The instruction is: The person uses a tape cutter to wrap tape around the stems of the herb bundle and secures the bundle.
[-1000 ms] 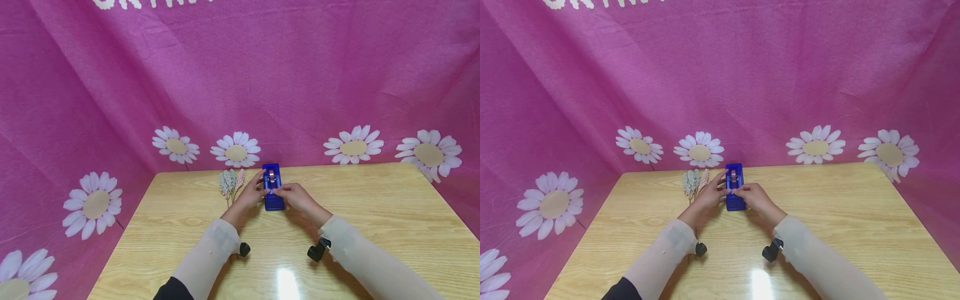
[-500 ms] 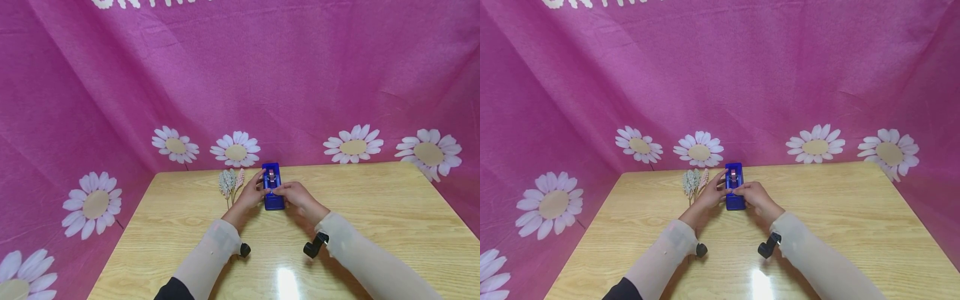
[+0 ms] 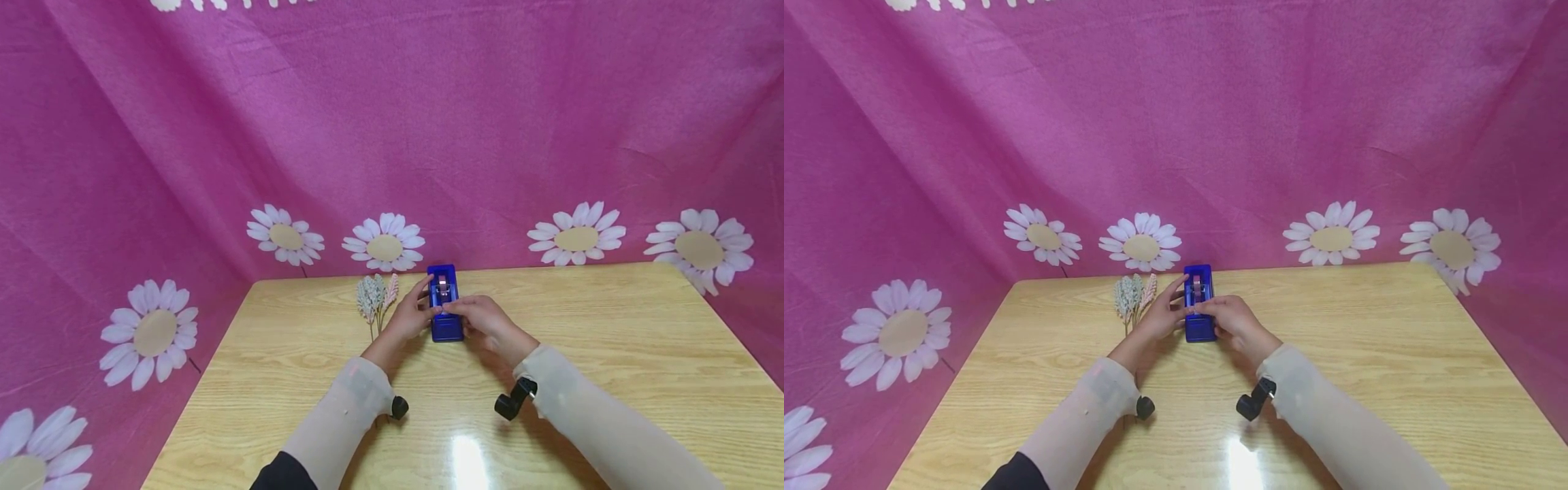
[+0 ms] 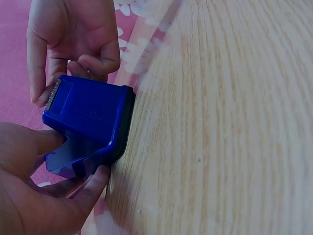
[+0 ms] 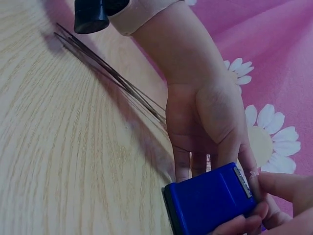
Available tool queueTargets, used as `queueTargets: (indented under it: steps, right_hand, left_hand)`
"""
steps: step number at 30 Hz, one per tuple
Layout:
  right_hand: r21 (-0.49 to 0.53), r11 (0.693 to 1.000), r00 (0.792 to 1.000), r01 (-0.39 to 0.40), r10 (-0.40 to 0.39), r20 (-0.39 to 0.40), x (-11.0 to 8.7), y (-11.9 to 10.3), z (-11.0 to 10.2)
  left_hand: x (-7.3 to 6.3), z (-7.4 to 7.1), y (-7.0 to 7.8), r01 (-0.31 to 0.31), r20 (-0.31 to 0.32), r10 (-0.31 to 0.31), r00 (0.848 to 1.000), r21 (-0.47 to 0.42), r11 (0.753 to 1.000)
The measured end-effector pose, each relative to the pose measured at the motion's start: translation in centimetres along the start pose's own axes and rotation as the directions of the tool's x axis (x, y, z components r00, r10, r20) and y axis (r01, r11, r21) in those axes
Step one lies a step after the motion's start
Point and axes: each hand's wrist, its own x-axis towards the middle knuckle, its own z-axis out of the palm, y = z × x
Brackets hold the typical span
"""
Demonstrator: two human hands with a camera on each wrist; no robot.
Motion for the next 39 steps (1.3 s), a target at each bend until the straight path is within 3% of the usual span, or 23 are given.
queueTargets:
  steps: [39]
  right_hand:
    - [-0.095, 0.995, 0.999, 0.009, -0.014, -0.051, -1.4, 0.0, 0.0]
  left_hand:
    - [0.0, 0.0, 0.2, 0.028, 0.001, -0.028, 1.000, -0.035, 0.999]
